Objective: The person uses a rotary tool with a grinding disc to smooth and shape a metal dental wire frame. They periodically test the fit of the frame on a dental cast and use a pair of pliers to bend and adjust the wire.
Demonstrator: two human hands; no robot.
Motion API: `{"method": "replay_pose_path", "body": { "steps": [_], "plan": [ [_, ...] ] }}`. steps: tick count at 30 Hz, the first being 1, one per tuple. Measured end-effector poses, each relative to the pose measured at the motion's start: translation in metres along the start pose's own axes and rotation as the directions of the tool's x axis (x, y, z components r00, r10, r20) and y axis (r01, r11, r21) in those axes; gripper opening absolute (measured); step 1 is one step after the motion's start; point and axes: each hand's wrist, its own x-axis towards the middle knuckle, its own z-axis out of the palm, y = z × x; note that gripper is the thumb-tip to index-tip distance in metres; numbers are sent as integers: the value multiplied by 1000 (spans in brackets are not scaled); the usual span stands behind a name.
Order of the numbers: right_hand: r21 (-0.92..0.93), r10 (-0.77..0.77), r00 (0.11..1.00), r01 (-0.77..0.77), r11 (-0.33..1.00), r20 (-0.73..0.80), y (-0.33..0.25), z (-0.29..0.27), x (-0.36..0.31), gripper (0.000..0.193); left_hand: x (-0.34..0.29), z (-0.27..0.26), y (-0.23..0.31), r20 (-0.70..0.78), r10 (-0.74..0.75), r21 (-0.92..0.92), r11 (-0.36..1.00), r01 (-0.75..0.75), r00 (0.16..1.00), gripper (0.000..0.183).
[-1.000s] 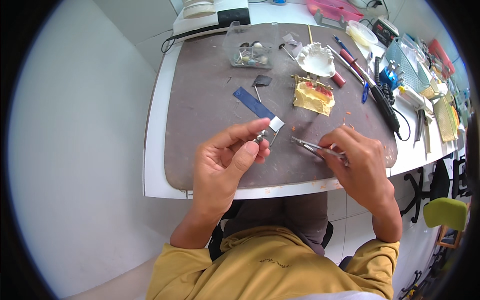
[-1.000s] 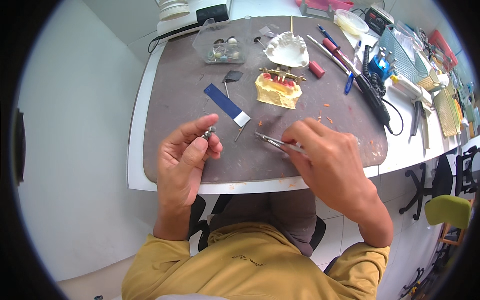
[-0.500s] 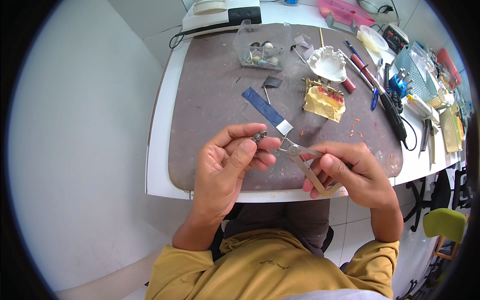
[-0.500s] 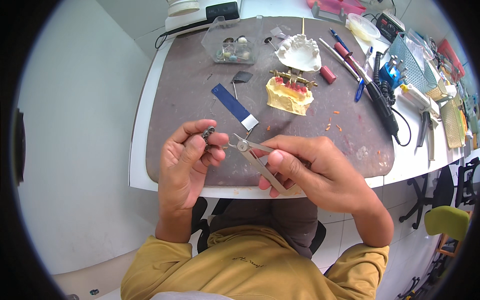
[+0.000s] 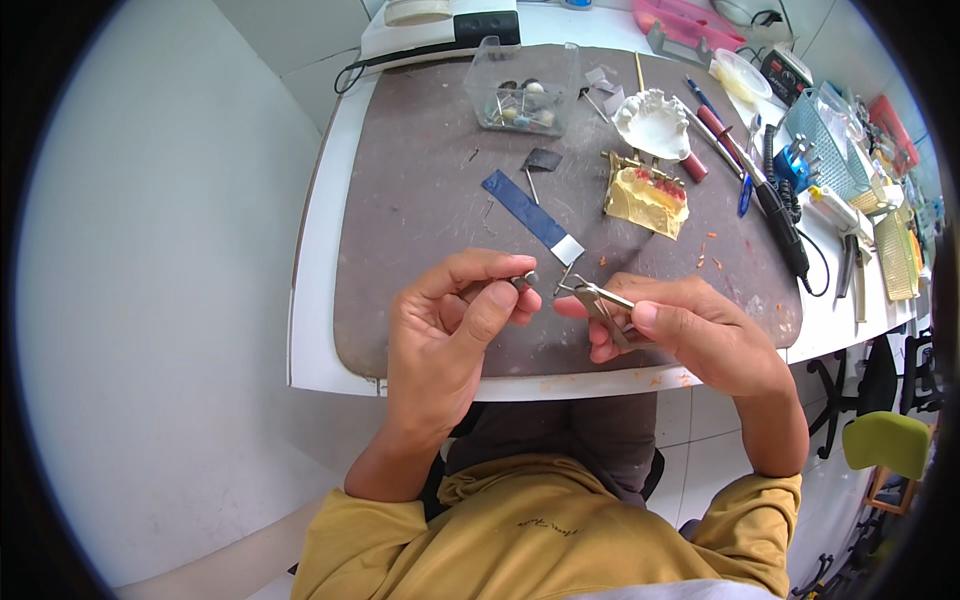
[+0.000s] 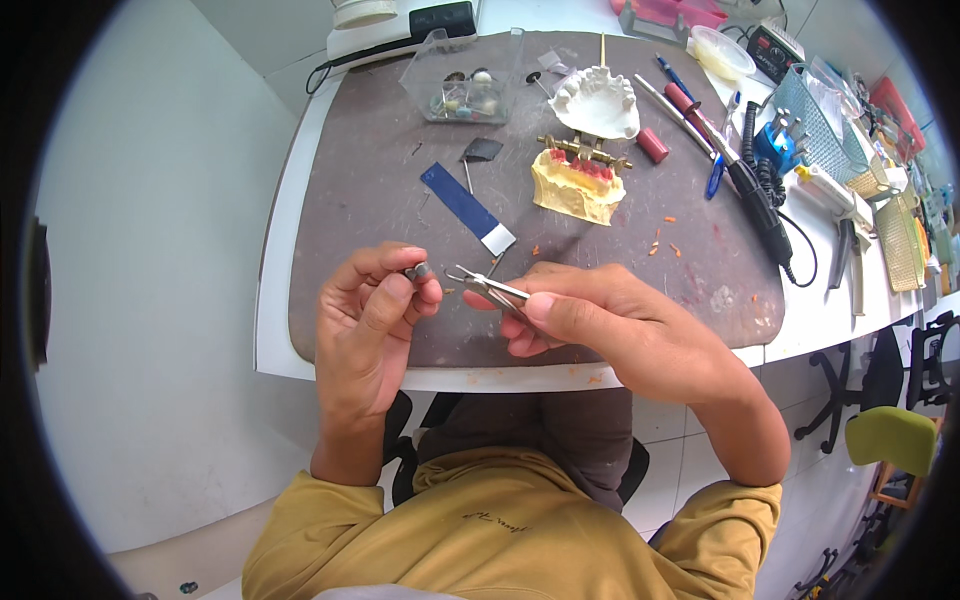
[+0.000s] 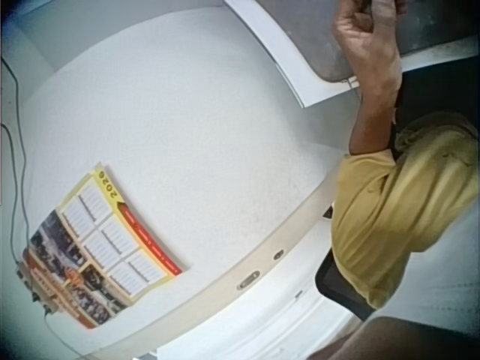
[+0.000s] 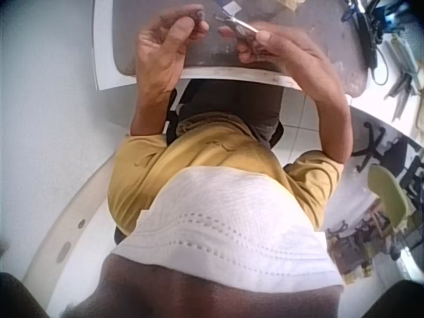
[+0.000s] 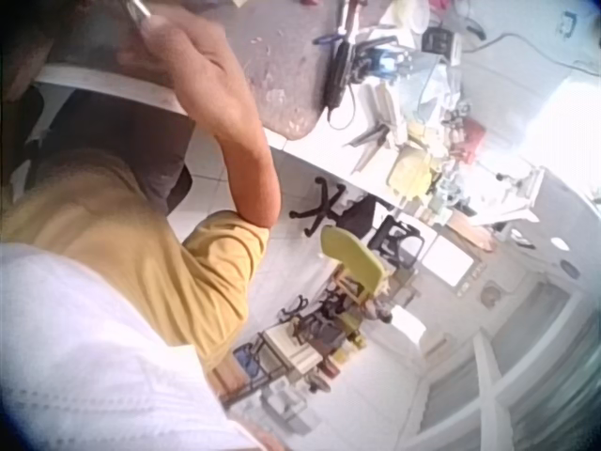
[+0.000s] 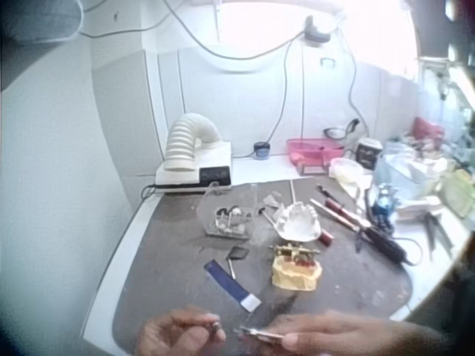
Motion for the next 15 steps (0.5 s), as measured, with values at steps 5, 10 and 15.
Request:
{"method": "replay_pose_path", "body": {
  "steps": [5, 10, 15],
  "plan": [
    [133, -8, 990, -10, 991, 140, 0, 1, -2, 45, 0, -3, -2, -1, 29, -34, 999, -30, 1000, 12],
    [152, -6, 966, -35, 988, 257, 5, 2, 0, 46, 4, 3, -4, -4, 128, -137, 982, -128, 992, 12],
    [178, -4, 963, -46, 983, 269, 10, 8, 4, 48, 3, 5, -2, -38, 109, -220, 969, -114, 993, 16]
  ]
}}
